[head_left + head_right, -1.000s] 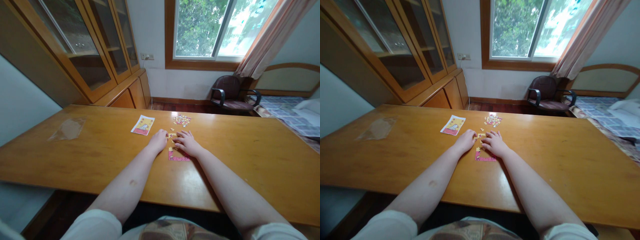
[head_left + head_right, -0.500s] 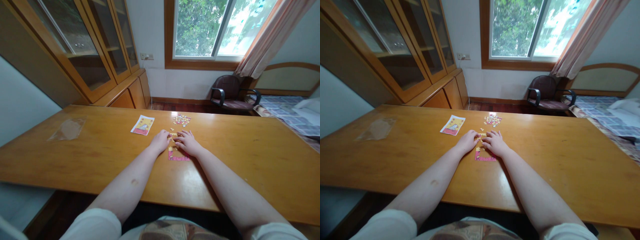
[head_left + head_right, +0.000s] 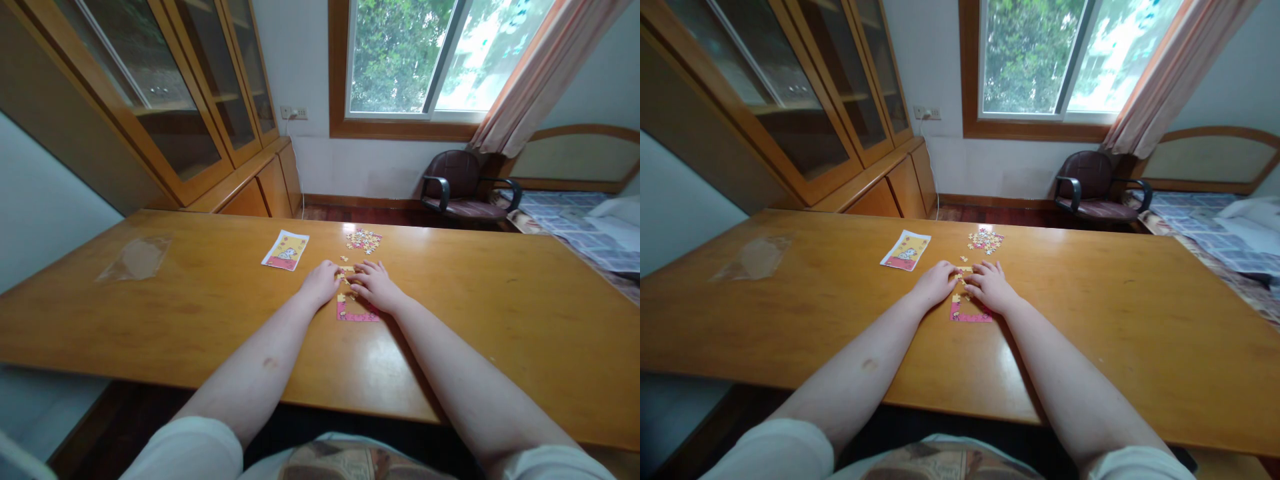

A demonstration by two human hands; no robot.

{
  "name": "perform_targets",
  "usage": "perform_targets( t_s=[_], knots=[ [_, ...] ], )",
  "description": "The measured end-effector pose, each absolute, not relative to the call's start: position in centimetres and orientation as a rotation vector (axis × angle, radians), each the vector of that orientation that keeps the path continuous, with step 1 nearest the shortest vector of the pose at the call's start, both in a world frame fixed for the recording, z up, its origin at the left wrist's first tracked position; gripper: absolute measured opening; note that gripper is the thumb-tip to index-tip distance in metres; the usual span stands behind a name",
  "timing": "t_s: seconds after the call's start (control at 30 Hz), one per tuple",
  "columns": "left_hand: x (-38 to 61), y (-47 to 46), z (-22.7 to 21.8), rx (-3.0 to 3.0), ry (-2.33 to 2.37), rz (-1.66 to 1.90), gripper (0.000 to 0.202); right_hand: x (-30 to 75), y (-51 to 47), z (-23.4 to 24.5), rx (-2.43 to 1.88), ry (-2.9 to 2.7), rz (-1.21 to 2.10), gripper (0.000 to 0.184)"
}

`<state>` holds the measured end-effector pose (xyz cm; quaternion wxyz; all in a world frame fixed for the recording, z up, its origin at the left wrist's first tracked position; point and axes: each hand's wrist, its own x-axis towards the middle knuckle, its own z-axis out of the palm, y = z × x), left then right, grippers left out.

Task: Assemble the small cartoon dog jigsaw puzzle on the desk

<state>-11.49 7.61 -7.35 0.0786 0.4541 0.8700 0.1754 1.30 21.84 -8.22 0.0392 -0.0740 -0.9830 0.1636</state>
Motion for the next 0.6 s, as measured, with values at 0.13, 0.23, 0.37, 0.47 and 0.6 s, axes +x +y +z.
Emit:
perform_targets(
  t_s=[0.13,0.23,0.37,0.47,0.6],
  knots=[
    [-11.57,7.65,-7.44,1.364,2.597,0.528,0.025,1.25,21.44,-8.13,-0.205,-3.036,0.460,0.046],
    [-11.62,7.60,-7.53,1.363,2.595,0.528,0.026,1.24,21.06,-8.11,-0.182,-3.075,0.434,0.050],
    [-11.65,7.50,-7.60,1.362,2.586,0.527,0.026,1.29,20.85,-8.10,-0.186,-3.104,0.433,0.054],
    [-11.65,7.50,-7.52,1.363,2.572,0.553,0.026,1.31,20.89,-8.14,-0.185,-3.099,0.437,0.053],
    [-11.71,7.53,-7.34,1.342,2.579,0.595,0.024,1.27,21.03,-8.33,-0.166,-3.080,0.435,0.053]
  ],
)
